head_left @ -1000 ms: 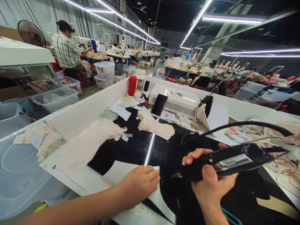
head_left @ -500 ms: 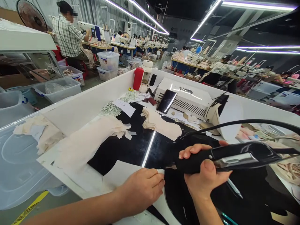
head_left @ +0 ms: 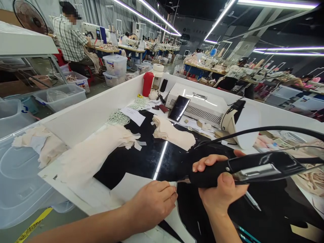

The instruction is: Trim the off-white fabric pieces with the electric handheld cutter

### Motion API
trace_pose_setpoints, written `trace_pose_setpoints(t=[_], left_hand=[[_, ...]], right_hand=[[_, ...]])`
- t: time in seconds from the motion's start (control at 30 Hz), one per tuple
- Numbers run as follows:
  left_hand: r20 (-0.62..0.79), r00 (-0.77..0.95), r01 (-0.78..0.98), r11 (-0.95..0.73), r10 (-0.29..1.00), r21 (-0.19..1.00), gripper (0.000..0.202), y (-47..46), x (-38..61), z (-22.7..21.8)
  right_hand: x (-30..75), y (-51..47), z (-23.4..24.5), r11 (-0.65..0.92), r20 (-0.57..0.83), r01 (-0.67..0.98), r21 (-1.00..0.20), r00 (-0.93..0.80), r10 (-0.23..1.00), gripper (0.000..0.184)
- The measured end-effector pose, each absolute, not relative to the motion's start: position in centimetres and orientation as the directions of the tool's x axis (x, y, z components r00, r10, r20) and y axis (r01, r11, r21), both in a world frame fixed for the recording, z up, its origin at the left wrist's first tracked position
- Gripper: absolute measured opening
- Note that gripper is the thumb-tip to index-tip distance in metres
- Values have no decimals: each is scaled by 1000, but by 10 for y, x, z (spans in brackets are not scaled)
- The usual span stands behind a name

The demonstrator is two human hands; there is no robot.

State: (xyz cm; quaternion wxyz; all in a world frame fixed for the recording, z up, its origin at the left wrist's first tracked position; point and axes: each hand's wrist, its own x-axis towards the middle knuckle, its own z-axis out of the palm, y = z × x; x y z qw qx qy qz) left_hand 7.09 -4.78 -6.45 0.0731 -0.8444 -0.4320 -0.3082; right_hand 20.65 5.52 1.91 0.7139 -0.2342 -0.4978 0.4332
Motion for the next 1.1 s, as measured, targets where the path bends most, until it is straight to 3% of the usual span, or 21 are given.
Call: trace_pose_setpoints(t=[1.1], left_hand=[[614,435,756,-637,659,149,18,-48,68,-63]], right_hand=[[206,53,13,504,521,-437,-745,90,849,52]])
